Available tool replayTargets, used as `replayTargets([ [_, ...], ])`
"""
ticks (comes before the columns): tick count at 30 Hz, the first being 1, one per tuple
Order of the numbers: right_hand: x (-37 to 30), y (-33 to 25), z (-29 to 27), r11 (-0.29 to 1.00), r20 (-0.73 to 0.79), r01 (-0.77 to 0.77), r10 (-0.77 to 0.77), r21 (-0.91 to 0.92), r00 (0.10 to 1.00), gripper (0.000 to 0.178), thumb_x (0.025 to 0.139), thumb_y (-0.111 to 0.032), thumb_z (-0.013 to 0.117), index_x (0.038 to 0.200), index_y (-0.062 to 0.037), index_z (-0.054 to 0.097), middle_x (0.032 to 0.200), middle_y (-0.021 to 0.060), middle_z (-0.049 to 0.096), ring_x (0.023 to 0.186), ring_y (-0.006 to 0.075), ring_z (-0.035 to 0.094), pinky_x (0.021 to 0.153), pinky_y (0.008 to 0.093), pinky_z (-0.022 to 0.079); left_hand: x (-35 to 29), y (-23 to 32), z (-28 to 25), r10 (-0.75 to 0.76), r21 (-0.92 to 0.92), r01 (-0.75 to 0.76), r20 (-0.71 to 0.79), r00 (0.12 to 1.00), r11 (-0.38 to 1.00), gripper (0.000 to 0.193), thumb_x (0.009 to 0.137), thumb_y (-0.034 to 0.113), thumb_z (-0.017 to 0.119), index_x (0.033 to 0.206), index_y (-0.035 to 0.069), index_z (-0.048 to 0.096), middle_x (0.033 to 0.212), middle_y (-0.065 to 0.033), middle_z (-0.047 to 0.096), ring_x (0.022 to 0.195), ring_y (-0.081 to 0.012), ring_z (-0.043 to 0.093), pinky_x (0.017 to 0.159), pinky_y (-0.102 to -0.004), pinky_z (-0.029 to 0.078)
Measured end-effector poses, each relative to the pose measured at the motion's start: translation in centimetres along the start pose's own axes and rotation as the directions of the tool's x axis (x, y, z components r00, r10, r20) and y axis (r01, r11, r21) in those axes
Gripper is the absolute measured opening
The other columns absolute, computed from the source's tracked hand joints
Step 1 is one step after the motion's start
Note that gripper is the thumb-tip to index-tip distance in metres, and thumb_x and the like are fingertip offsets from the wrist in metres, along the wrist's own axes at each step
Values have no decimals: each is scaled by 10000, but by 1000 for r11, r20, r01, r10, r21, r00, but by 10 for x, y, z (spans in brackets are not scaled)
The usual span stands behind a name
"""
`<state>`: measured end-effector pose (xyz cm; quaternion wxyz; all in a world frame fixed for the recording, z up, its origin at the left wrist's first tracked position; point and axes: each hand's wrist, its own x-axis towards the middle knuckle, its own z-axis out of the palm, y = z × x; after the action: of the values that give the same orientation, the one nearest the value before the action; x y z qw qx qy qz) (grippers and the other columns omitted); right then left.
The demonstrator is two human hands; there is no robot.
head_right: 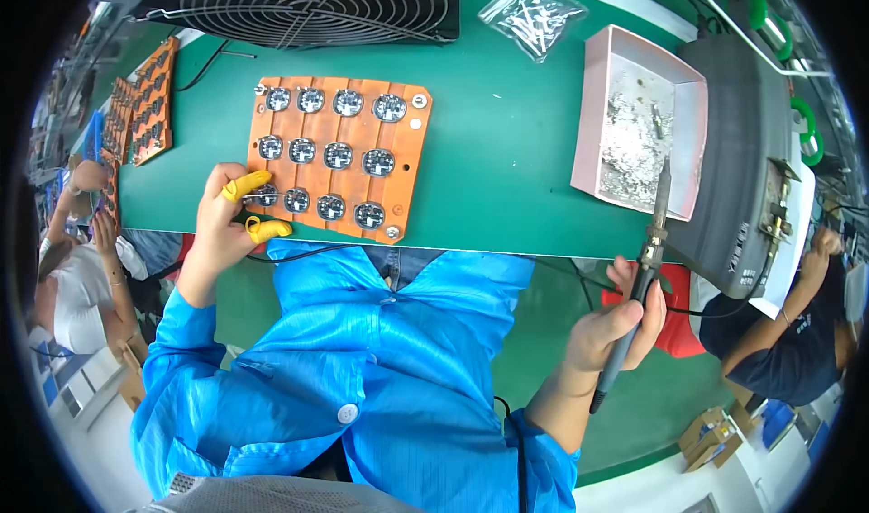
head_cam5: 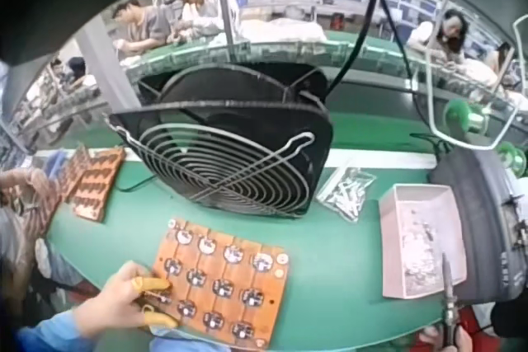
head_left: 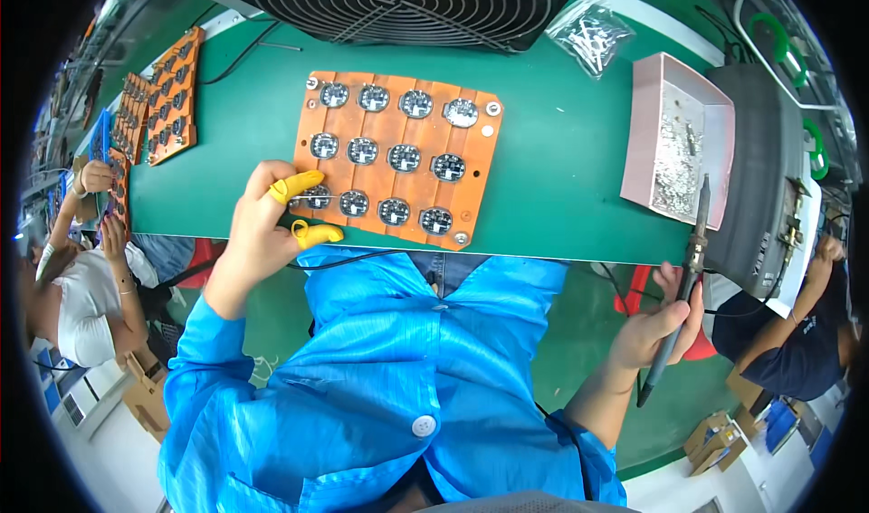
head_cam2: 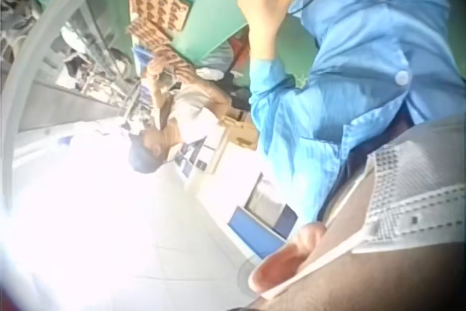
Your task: Soldering electronic components onto a printed circuit board.
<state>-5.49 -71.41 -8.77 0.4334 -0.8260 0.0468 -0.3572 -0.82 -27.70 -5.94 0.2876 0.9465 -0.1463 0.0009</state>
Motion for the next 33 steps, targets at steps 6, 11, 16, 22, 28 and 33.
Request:
replayTargets([
  [6, 19, -8, 44, 981, -35, 6, 1, 196, 999, 398, 1033, -170, 389, 1250, 156, 457, 1051, 325, 629, 881, 345, 689, 730, 396, 594, 5, 2, -2, 41, 35, -39, -51, 998, 999, 568, 556, 277, 929, 1027, 68, 690, 940, -68, 595, 765, -210, 668, 594, -283, 593],
  [11, 6, -16, 83, 909, 33, -23, 10, 416, 999, 398, 1043, -181, 380, 1290, 125, 440, 1069, 308, 622, 885, 323, 681, 743, 379, 575, -12, -8, 0, 206, 211, -186, -77, 976, 960, 561, 545, 388, 916, 963, 116, 659, 818, -48, 564, 697, -251, 602, 561, -350, 495],
  [16, -6, -28, 102, 927, 132, -103, 59, 360, 990, 383, 1044, -172, 392, 1254, 139, 466, 1066, 305, 621, 867, 301, 682, 735, 348, 575, -43, -17, -9, 251, 281, -194, -184, 950, 940, 524, 594, 456, 887, 935, 122, 671, 820, -28, 560, 697, -238, 599, 555, -344, 486],
  [22, 4, -41, 94, 926, 98, -230, 210, 300, 973, 407, 1035, -207, 444, 1235, 145, 485, 922, 268, 654, 782, 270, 658, 704, 322, 535, -75, -26, -53, 141, 395, 26, -387, 911, 918, 542, 592, 476, 894, 877, 112, 611, 779, -44, 529, 643, -249, 583, 505, -341, 467],
  [28, 4, -39, 92, 941, 243, -292, 247, 169, 938, 436, 1065, -260, 379, 1297, 97, 472, 970, 229, 670, 843, 242, 655, 768, 321, 534, -84, -51, -83, 69, 441, 292, -639, 766, 849, 533, 606, 433, 903, 890, 83, 619, 813, -57, 565, 665, -236, 594, 527, -325, 492],
  [33, 1, -43, 90, 943, 260, -294, 248, 158, 933, 436, 1066, -262, 386, 1306, 93, 470, 954, 224, 670, 830, 232, 649, 764, 310, 537, -58, -88, -99, 68, 440, 425, -753, 654, 791, 513, 622, 426, 893, 859, 62, 620, 799, -64, 544, 674, -238, 599, 559, -339, 492],
])
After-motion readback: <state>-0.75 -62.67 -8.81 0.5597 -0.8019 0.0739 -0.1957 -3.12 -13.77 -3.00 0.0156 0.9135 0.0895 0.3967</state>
